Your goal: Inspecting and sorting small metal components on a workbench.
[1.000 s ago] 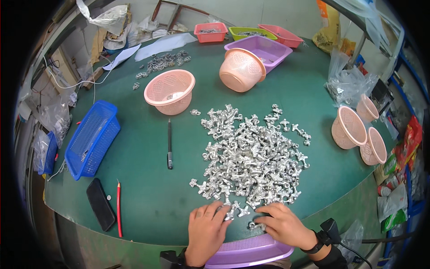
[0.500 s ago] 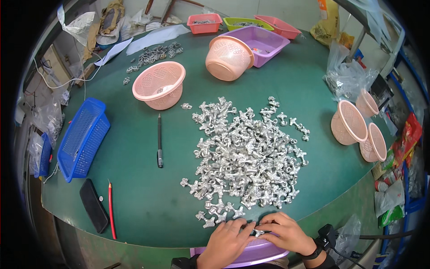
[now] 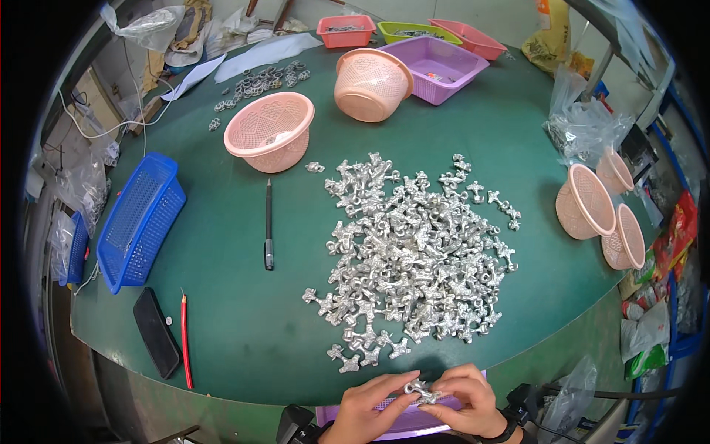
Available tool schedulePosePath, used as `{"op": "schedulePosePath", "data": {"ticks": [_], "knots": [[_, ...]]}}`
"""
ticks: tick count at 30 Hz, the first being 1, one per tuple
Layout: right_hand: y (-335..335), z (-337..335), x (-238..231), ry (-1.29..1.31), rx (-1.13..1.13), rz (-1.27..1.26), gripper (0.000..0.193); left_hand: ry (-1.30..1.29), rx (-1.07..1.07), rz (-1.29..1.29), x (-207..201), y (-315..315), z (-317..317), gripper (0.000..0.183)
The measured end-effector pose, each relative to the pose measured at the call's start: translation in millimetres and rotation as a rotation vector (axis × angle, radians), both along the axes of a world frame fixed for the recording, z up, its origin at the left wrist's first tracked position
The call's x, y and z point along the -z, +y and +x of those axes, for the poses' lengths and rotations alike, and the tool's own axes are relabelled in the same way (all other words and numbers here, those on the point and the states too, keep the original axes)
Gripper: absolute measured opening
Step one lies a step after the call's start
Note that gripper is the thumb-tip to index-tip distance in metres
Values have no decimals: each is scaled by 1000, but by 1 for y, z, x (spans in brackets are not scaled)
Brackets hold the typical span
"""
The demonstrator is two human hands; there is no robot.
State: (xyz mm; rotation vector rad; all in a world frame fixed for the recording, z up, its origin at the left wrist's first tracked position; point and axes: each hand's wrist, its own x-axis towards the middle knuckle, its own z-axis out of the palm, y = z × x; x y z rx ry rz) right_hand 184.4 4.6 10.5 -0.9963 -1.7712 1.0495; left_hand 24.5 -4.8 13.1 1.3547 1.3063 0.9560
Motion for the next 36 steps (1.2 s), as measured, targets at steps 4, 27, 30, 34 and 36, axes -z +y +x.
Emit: {"op": "schedulePosePath", "data": {"ticks": [4,27,30,34,36], "knots": [[-5,-5,4,346,-8,-500,34,-250,-35,47,3,-4,3,25],[-11,-4,-5,436,92,-513,18,-180,-121,184,2,-1,10,21],[-10,-1,-7,505,49,-666,16,-135,-115,184,2,0,11,18],[-10,0,-4,619,8,-809,15,-155,-114,140,2,0,11,17],[-10,-2,-6,622,34,-771,15,-131,-114,120,1,0,11,16]]}}
